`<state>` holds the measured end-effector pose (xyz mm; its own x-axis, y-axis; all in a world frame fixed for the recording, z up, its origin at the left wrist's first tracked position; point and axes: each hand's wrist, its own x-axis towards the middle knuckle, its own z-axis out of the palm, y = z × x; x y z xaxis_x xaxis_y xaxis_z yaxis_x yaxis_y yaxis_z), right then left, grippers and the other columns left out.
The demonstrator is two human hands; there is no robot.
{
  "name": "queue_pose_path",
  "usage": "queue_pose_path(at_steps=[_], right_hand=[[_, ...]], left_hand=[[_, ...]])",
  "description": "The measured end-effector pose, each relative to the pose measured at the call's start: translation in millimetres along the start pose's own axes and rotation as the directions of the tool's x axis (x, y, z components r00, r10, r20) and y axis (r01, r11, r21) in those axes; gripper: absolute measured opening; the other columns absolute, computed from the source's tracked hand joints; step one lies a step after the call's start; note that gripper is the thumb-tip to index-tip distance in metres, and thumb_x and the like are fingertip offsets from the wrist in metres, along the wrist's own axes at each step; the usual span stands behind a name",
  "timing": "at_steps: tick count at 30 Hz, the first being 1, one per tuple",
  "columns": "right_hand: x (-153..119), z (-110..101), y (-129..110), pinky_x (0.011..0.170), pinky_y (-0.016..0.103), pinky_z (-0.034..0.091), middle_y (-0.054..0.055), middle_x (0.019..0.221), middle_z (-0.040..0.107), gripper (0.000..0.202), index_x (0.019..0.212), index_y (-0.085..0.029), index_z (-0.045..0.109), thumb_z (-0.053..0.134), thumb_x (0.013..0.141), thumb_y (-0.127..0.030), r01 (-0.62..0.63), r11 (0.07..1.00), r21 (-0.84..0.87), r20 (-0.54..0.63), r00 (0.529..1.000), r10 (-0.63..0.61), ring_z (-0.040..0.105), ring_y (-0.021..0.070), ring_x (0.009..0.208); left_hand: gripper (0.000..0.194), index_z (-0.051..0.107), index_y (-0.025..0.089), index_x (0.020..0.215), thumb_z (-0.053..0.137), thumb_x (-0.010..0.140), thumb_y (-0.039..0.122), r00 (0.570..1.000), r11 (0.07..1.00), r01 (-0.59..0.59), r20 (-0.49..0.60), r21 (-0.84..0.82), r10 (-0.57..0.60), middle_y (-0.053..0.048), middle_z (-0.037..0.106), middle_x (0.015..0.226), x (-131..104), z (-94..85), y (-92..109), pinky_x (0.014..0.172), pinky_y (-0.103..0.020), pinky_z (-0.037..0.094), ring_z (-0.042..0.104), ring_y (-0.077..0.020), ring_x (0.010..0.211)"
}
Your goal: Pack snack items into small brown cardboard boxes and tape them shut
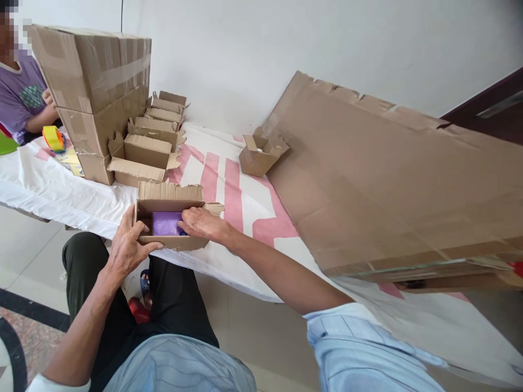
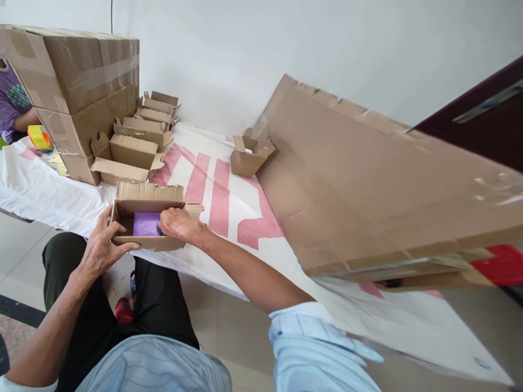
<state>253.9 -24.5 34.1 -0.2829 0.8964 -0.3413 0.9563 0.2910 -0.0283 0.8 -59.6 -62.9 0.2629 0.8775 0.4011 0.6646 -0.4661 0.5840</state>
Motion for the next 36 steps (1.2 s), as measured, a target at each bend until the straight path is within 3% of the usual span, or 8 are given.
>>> queue_pose_path(at_steps=[7,11,15,19,23,27,31,36], right_hand=[[10,18,10,0.105,0.041,0.054,0.024,0.138,0.081,0.026,0.129,-0.015,0.072,0.063,0.115,-0.034,-0.056,0.971,0.231,-0.068,0.995,0.074,0.076,0.0382,0.13],[18,33,19,0.099,0.037,0.054,0.017,0.129,0.082,0.023,0.124,-0.018,0.07,0.071,0.107,-0.033,-0.055,0.875,0.48,-0.149,0.979,0.143,0.076,0.031,0.121],[22,36,26,0.078,0.033,0.051,0.008,0.096,0.081,0.017,0.095,-0.02,0.071,0.08,0.098,-0.034,-0.044,0.724,0.689,-0.117,0.978,0.171,0.073,0.0246,0.09],[26,32,21,0.066,0.031,0.042,0.002,0.074,0.068,0.034,0.071,-0.023,0.061,0.082,0.096,-0.035,-0.136,0.649,0.748,-0.026,0.972,0.234,0.062,0.019,0.074],[33,33,12,0.063,0.03,0.041,-0.001,0.072,0.063,0.041,0.068,-0.024,0.056,0.086,0.095,-0.033,-0.239,0.565,0.79,0.052,0.944,0.326,0.056,0.0159,0.072],[34,39,13,0.064,0.029,0.046,0.0,0.07,0.067,0.041,0.07,-0.022,0.062,0.096,0.086,-0.038,-0.202,0.467,0.861,0.064,0.953,0.295,0.062,0.0172,0.074],[30,39,16,0.069,0.029,0.054,0.006,0.094,0.082,0.033,0.084,-0.022,0.074,0.096,0.082,-0.046,-0.153,0.376,0.914,0.053,0.963,0.264,0.073,0.0236,0.094],[29,37,10,0.062,0.032,0.051,0.007,0.092,0.081,0.038,0.082,-0.025,0.067,0.097,0.078,-0.05,-0.227,0.367,0.902,0.122,0.95,0.289,0.074,0.0267,0.09]], left_hand=[[0.045,0.074,0.022,0.105,0.106,0.081,0.042,0.999,0.999,0.003,-0.04,0.032,-0.002,-0.025,0.041,0.186,-5,7.0,8,0.127,-0.064,0.058,0.05,-0.0528,0.168],[0.044,0.071,0.022,0.103,0.105,0.082,0.041,0.999,0.999,0.028,-0.041,0.047,-0.026,-0.027,0.042,0.184,-5,7.8,10,0.124,-0.063,0.06,0.051,-0.0519,0.167],[0.044,0.07,0.023,0.102,0.105,0.081,0.039,0.998,0.997,0.047,-0.037,0.066,-0.045,-0.027,0.043,0.184,-4,8.2,15,0.124,-0.064,0.06,0.053,-0.0517,0.166],[0.042,0.071,0.022,0.103,0.105,0.08,0.034,0.998,0.994,0.059,-0.041,0.088,-0.056,-0.028,0.043,0.184,-3,8.5,19,0.122,-0.062,0.061,0.054,-0.0518,0.165],[0.041,0.071,0.022,0.103,0.104,0.083,0.035,0.997,0.993,0.065,-0.034,0.101,-0.062,-0.028,0.043,0.184,-4,8.6,20,0.124,-0.063,0.061,0.052,-0.0519,0.167],[0.042,0.071,0.023,0.105,0.104,0.083,0.037,0.997,0.994,0.067,-0.036,0.087,-0.064,-0.027,0.042,0.184,-4,9.7,17,0.123,-0.066,0.061,0.053,-0.0525,0.166],[0.046,0.07,0.024,0.109,0.104,0.082,0.041,0.998,0.997,0.056,-0.033,0.044,-0.055,-0.025,0.045,0.182,-4,11.6,13,0.123,-0.067,0.061,0.054,-0.052,0.164],[0.075,0.068,0.025,0.14,0.105,0.08,0.049,1.0,1.0,0.013,-0.022,-0.017,-0.014,-0.025,0.046,0.181,-2,8.4,8,0.131,-0.07,0.052,0.049,-0.0507,0.168]])
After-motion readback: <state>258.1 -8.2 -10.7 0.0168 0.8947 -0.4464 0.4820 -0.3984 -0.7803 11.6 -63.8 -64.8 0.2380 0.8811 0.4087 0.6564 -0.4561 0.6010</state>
